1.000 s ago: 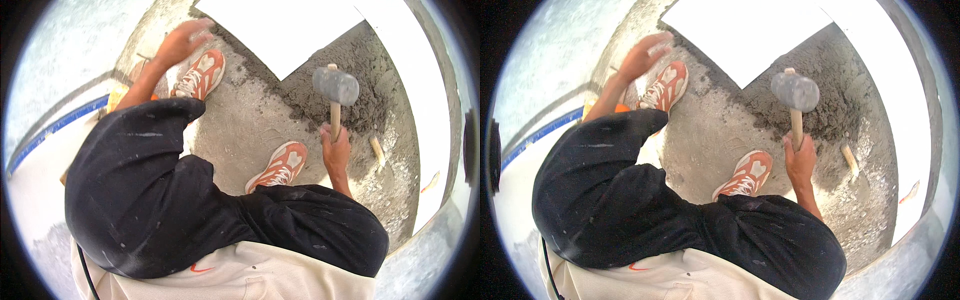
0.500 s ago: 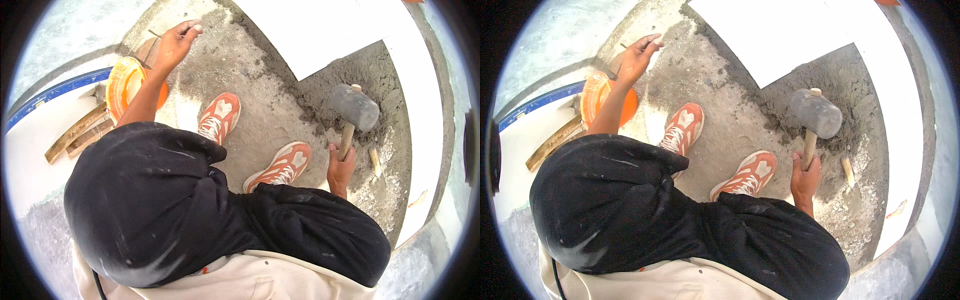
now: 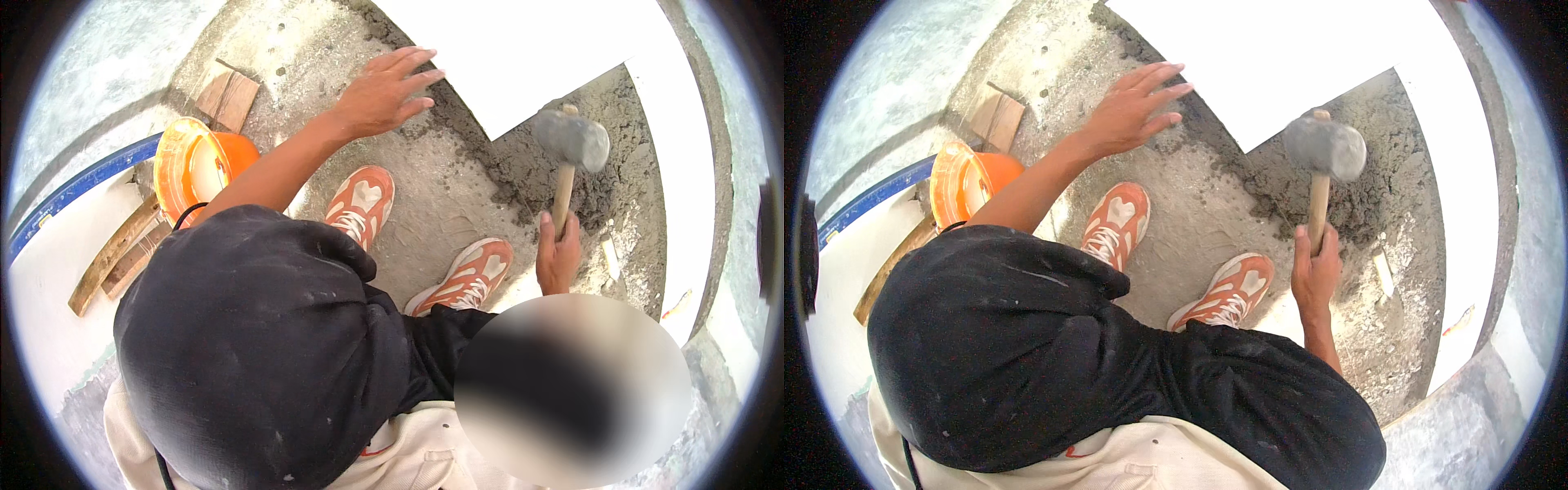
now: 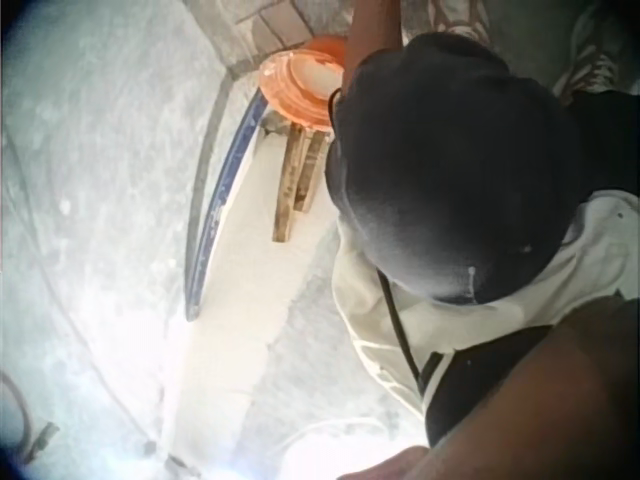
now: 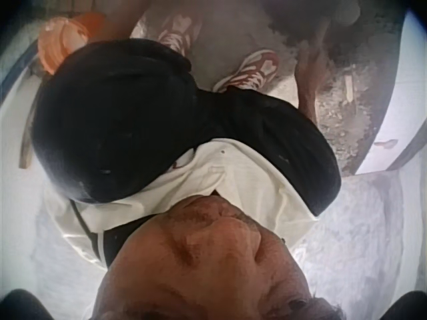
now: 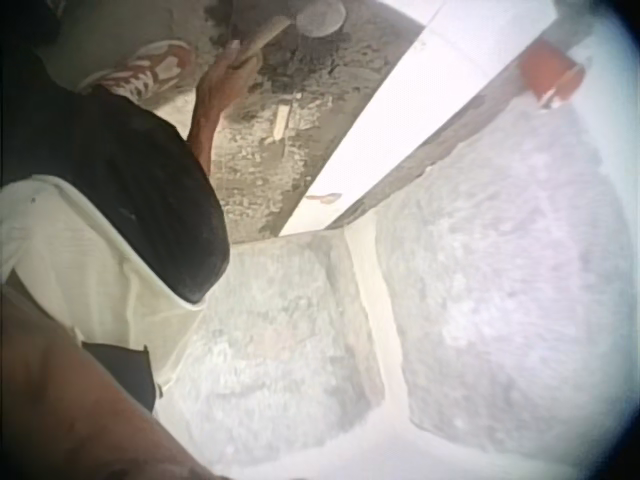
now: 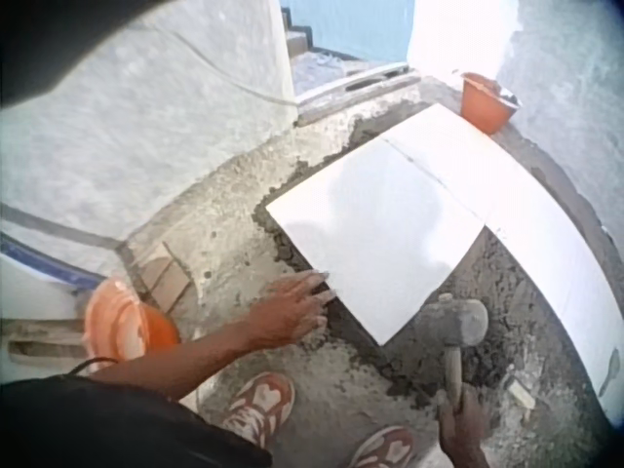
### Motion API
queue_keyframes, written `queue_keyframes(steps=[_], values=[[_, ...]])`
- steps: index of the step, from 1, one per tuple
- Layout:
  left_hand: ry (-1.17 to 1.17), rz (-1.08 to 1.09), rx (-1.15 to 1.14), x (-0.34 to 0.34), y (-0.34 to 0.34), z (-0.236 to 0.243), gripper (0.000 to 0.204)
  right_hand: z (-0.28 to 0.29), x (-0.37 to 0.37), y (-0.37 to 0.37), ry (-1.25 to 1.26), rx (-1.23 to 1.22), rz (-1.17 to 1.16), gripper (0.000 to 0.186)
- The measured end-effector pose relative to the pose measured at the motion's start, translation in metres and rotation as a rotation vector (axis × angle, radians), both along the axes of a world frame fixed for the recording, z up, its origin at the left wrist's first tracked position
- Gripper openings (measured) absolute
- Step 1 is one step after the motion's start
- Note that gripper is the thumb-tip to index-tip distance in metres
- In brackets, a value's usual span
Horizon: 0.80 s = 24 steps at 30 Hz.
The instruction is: The person spreads cement on the floor using a trowel, places white tiles onto the cement, and taps them with a rubber mallet to level them. The person also measures the floor area with a tape measure.
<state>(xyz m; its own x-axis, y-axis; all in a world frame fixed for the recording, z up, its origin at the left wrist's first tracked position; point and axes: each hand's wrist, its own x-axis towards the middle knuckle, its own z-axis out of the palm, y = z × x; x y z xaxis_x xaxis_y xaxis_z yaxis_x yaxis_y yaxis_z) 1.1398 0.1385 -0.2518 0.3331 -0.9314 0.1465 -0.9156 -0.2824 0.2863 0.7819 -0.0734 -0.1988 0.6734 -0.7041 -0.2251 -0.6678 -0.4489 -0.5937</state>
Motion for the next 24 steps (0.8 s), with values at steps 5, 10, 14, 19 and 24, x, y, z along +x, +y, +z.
queue_keyframes(steps=[5,10,14,19,24], values=[[-0.082,-0.077,0.104,-0.001,-0.025,-0.007,0.051,0.005,0.054,-0.017,-0.021,0.036,0.074,0.047],[-0.136,-0.034,0.195,-0.002,-0.021,-0.01,0.053,0.006,0.083,-0.02,-0.121,0.018,0.152,0.055],[-0.101,-0.028,0.218,-0.004,-0.026,-0.005,0.053,-0.012,0.084,-0.024,-0.251,-0.16,0.199,0.058],[-0.1,-0.036,0.225,-0.006,-0.026,-0.004,0.053,-0.016,0.086,-0.033,-0.114,-0.052,0.213,0.057],[-0.118,-0.045,0.219,-0.002,-0.025,-0.005,0.051,-0.014,0.085,-0.033,-0.194,-0.103,0.166,0.056]])
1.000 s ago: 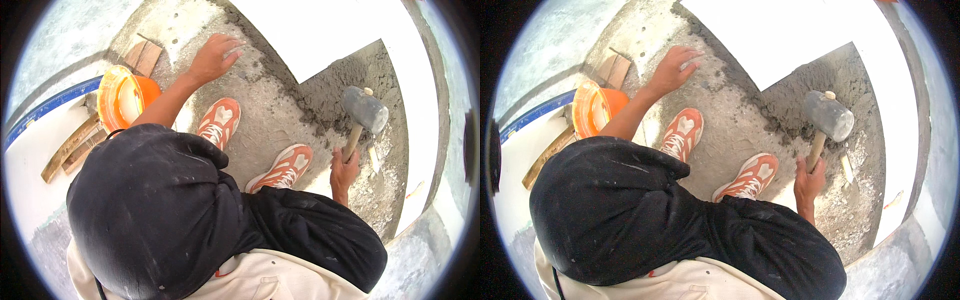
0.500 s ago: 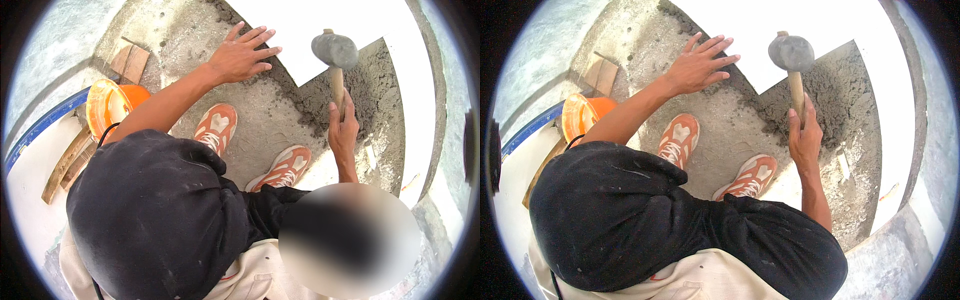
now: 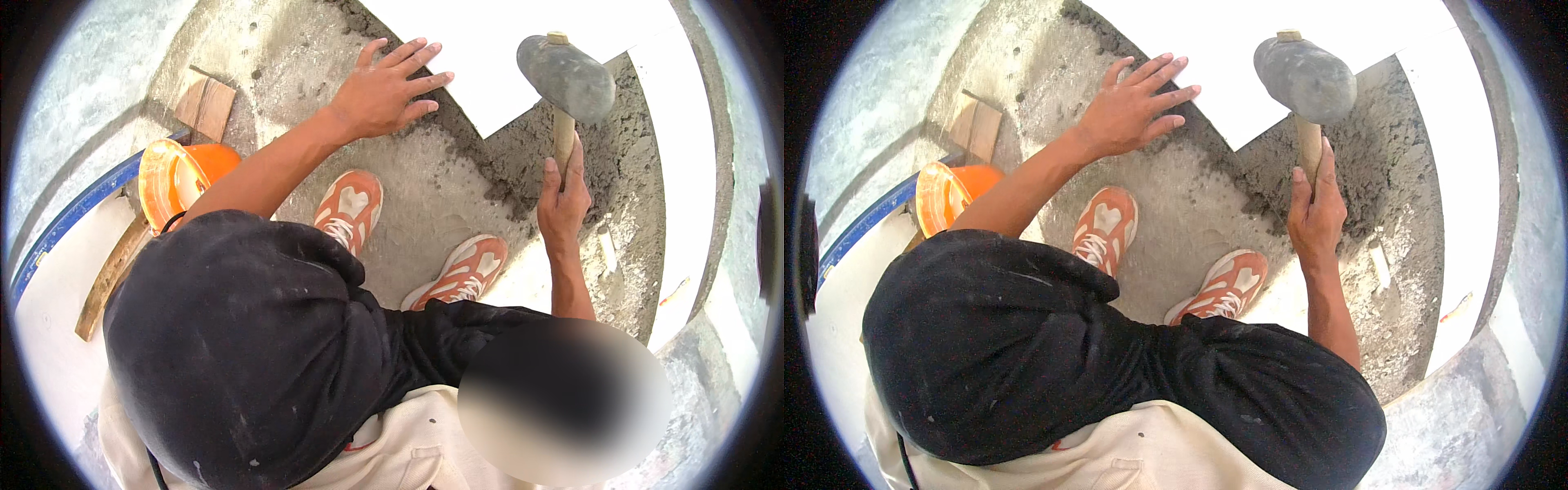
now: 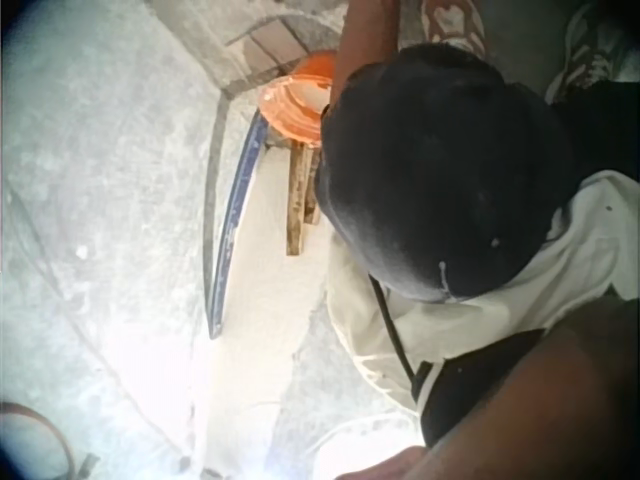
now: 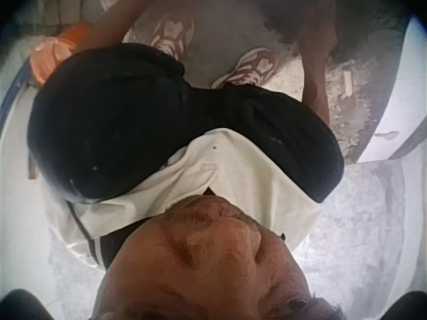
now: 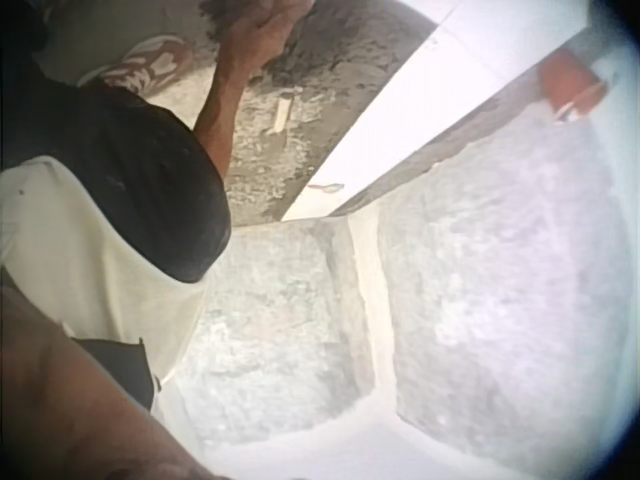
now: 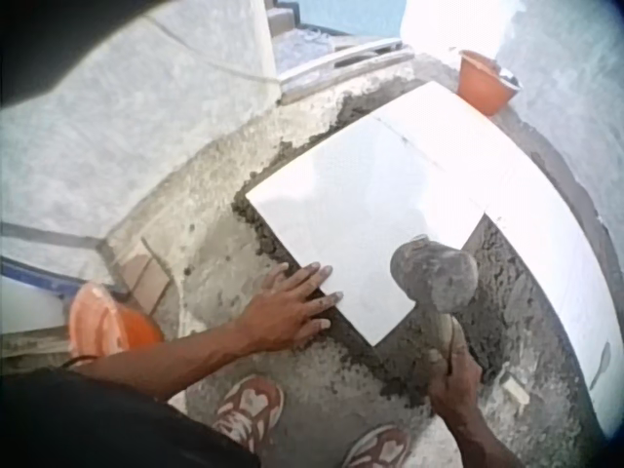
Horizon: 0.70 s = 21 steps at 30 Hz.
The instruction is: The person spreads cement on the floor using a trowel, places white tiles onto the cement, and taps them with a rubber mallet to level them. The person also measures the floor area with a tape measure.
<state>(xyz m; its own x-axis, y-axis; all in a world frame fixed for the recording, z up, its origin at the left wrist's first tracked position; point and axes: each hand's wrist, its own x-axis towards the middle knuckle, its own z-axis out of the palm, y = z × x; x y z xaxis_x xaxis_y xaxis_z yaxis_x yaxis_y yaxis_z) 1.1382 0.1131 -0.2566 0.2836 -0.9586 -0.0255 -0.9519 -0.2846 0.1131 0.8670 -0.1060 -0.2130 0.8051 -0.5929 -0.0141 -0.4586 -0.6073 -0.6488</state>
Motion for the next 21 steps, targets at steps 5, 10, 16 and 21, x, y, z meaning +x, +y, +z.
queue_keyframes(steps=[5,10,16,21], values=[[-0.002,0.011,0.013,0.002,-0.005,0.001,0.049,0.009,0.009,-0.005,0.163,0.1,-0.023,0.055],[-0.016,-0.002,0.006,0.0,-0.001,0.0,0.049,0.003,-0.001,-0.002,0.064,0.032,-0.028,0.055],[-0.029,-0.009,0.025,-0.001,0.0,0.001,0.049,-0.001,-0.003,-0.007,0.007,-0.058,0.0,0.055],[0.009,-0.016,0.029,0.0,-0.005,0.001,0.05,0.001,0.001,-0.012,0.119,0.023,-0.001,0.05]])
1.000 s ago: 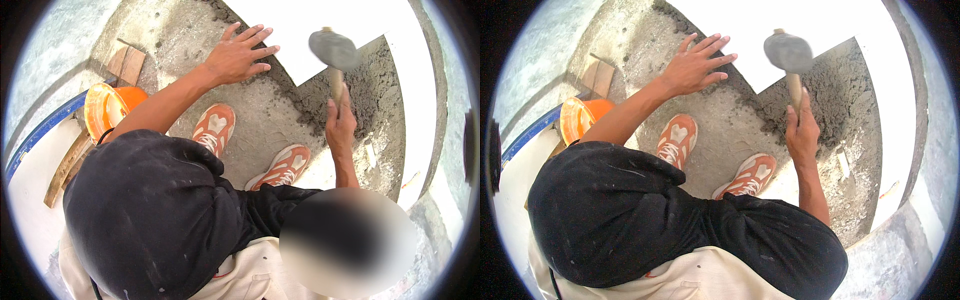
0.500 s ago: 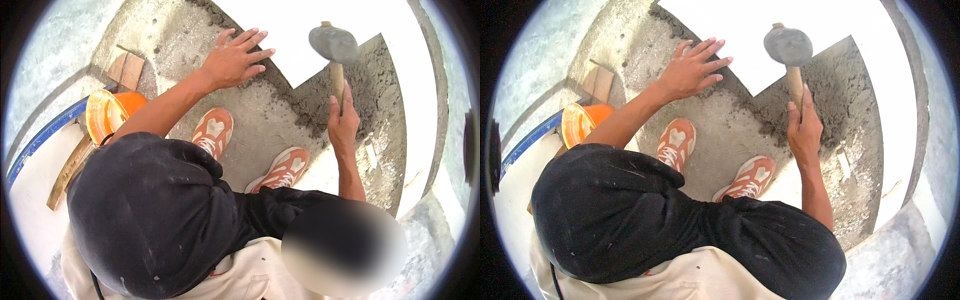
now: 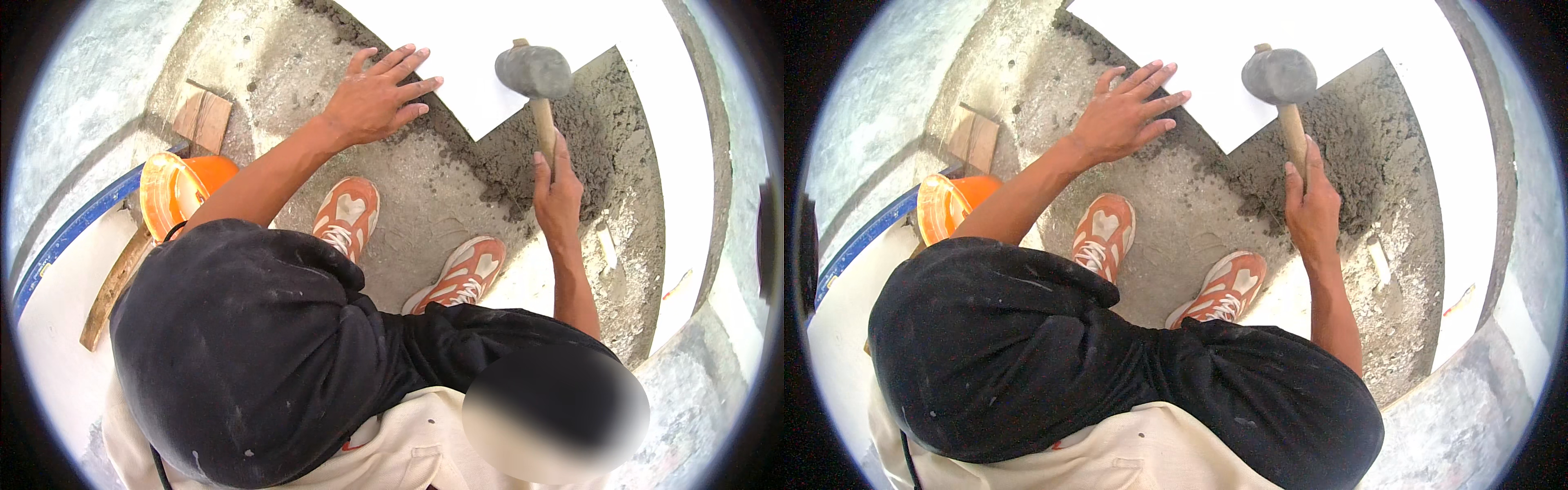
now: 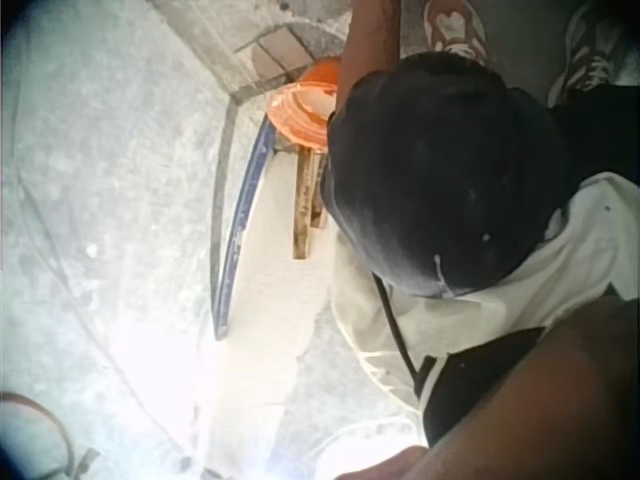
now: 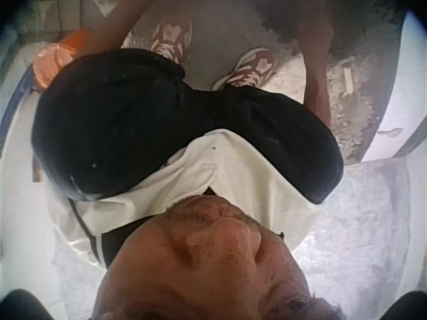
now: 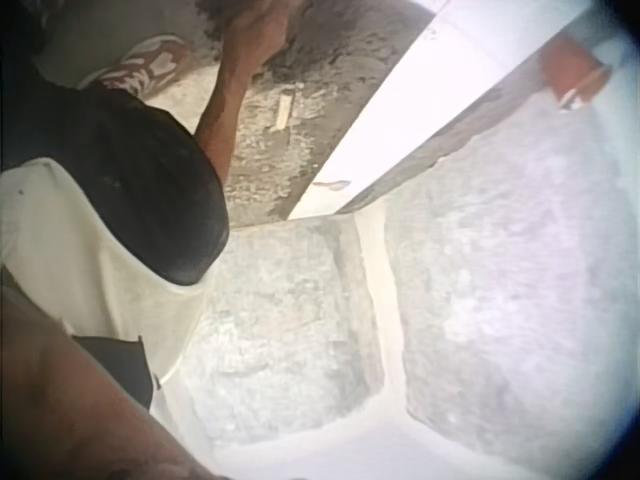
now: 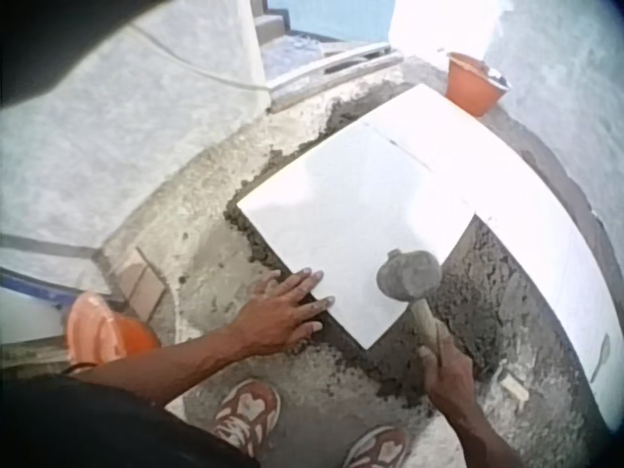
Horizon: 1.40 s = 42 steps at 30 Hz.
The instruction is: The person spreads cement on the floor using a trowel, places white tiles onto the cement, and taps them with a rubber mallet to level them. The person also measures the floor area with a tape measure.
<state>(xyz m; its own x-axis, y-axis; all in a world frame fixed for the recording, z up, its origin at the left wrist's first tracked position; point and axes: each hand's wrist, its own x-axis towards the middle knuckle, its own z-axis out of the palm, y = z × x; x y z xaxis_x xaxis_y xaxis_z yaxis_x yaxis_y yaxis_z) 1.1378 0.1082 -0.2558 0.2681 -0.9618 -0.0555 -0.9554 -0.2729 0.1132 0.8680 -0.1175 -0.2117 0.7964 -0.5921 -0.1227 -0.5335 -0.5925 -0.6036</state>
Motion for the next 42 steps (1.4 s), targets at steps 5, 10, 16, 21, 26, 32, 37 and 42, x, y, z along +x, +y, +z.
queue_keyframes(steps=[5,10,16,21,26,32,37,42], values=[[0.067,0.024,-0.034,-0.004,0.007,0.003,0.054,-0.007,-0.035,0.012,-0.062,0.087,-0.114,0.048],[0.107,0.044,-0.113,-0.003,0.017,-0.011,0.057,-0.011,-0.06,0.028,0.008,0.112,-0.187,0.045],[0.007,0.223,-0.196,0.038,0.02,-0.007,0.059,0.0,-0.009,0.021,0.019,0.098,-0.03,0.047],[0.005,0.229,-0.169,0.048,0.024,0.0,0.059,0.006,0.062,0.013,0.066,0.114,0.12,0.042],[0.052,0.233,-0.201,0.049,0.021,0.001,0.06,-0.005,0.103,0.009,-0.237,-0.055,0.112,0.048],[0.11,0.246,-0.164,0.049,0.017,0.002,0.058,-0.004,0.11,0.004,-0.043,-0.025,0.114,0.047],[0.061,0.232,-0.15,0.05,0.021,0.001,0.058,0.004,0.051,0.015,-0.203,0.063,0.032,0.037],[0.061,0.21,-0.116,0.04,0.027,0.007,0.052,0.008,-0.026,0.056,-0.117,0.148,-0.046,0.028]])
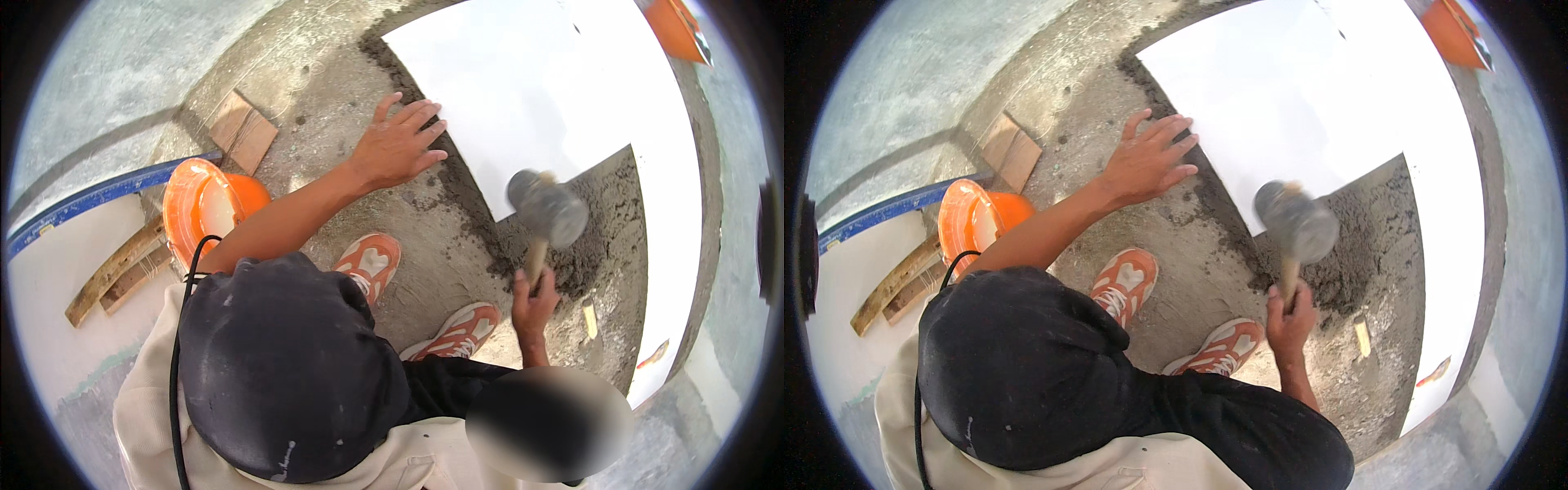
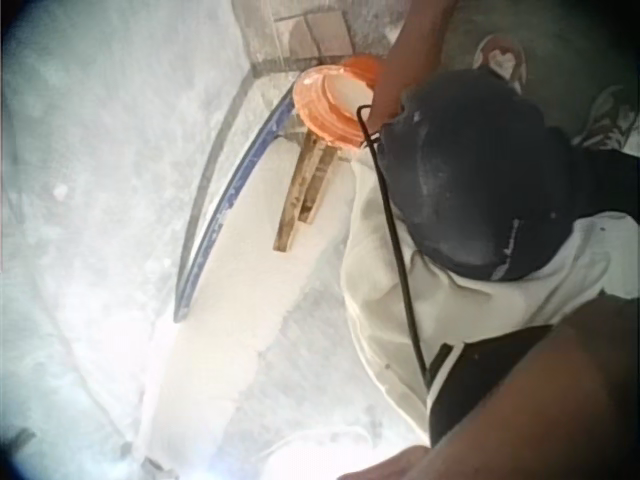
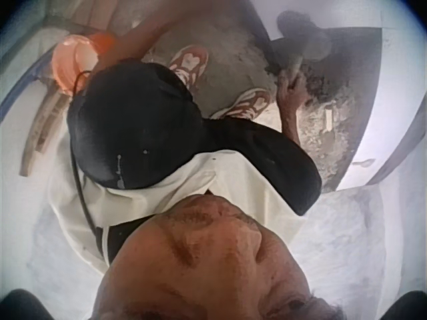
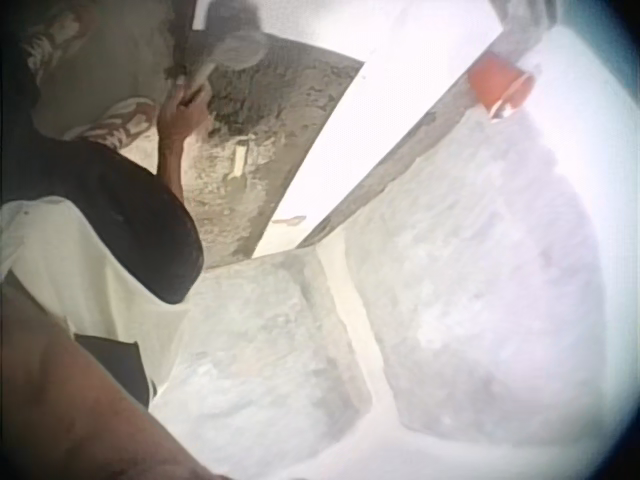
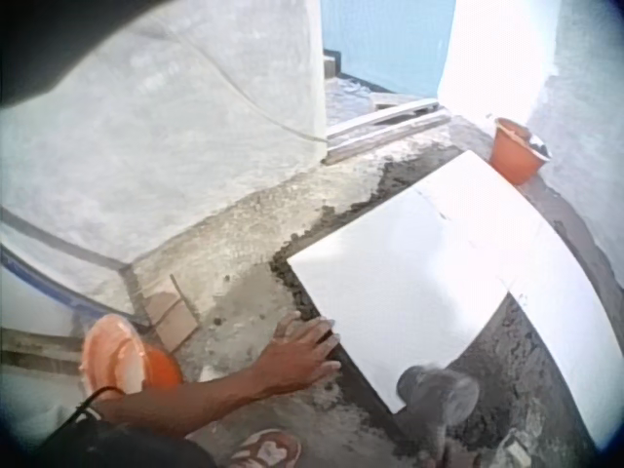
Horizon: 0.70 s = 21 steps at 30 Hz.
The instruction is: The person spreads cement on the floor using a trowel, places white tiles onto the cement, and taps them with a rubber mallet to level them. The person also measures the floor area with a tape measure.
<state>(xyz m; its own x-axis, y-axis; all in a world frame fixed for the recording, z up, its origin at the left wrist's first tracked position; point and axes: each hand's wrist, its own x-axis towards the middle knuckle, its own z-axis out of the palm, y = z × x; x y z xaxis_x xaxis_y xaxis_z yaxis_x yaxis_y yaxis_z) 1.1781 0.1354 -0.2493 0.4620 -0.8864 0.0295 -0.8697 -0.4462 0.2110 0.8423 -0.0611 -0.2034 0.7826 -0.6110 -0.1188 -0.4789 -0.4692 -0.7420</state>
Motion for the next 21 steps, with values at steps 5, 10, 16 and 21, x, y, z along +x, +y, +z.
queue_keyframes(steps=[5,10,16,21], values=[[0.02,-0.101,-0.074,-0.008,-0.015,0.01,0.05,-0.01,-0.078,0.03,0.169,0.077,0.155,0.033],[-0.031,-0.143,-0.037,-0.015,-0.009,0.013,0.045,-0.005,-0.093,0.049,0.238,0.031,0.307,0.044],[0.129,-0.117,-0.204,-0.041,-0.016,0.031,0.033,-0.005,-0.117,0.042,0.24,-0.24,0.354,0.021],[0.251,0.015,-0.337,-0.027,0.025,0.031,0.029,-0.027,-0.137,-0.092,0.49,-0.081,-0.751,0.036]])
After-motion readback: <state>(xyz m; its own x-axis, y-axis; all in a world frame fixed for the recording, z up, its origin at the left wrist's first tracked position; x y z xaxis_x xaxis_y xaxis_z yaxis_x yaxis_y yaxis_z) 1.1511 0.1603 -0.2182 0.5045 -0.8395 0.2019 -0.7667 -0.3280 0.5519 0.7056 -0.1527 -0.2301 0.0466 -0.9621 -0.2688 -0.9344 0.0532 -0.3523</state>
